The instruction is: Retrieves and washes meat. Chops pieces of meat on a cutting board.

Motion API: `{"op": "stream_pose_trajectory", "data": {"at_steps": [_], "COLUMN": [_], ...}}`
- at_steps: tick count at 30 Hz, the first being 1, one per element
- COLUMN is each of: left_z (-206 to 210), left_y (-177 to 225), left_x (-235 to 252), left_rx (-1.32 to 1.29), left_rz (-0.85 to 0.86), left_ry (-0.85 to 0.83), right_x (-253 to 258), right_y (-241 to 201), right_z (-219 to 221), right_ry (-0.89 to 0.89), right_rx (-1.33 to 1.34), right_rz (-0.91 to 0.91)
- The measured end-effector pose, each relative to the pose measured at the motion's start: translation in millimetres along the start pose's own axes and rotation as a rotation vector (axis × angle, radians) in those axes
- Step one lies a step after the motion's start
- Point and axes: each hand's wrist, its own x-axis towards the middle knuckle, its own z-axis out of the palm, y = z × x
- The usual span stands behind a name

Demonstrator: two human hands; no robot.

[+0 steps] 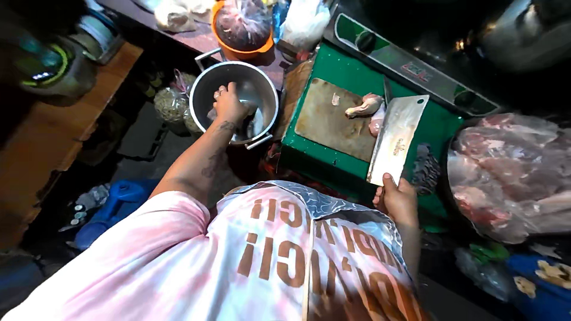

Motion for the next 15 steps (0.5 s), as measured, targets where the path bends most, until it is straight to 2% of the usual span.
{"op": "stream_pose_trajectory", "data": {"at_steps": [5, 8, 11, 15], "left_z": [51, 82, 115, 153], "left_y": [100, 171, 231, 281], "left_x": [-4, -14, -22, -29], "left_rx": [-0.100, -0.156, -0.111, 0.069], "left_rz": [0.510, 0.715, 0.785, 0.673], "left_ry": [0.008, -0.187, -0.349, -0.455], "right_x": [-2, -7, -11, -23], "right_y": [7, 14, 23, 24], "right_z": [-10, -17, -21, -25], "right_ry": [0.017, 0.046, 0.099, 0.126], "right_rx": [-0.001, -0.002, -0.005, 0.008], "right_rz": [0.023, 0.027, 0.038, 0.090]}}
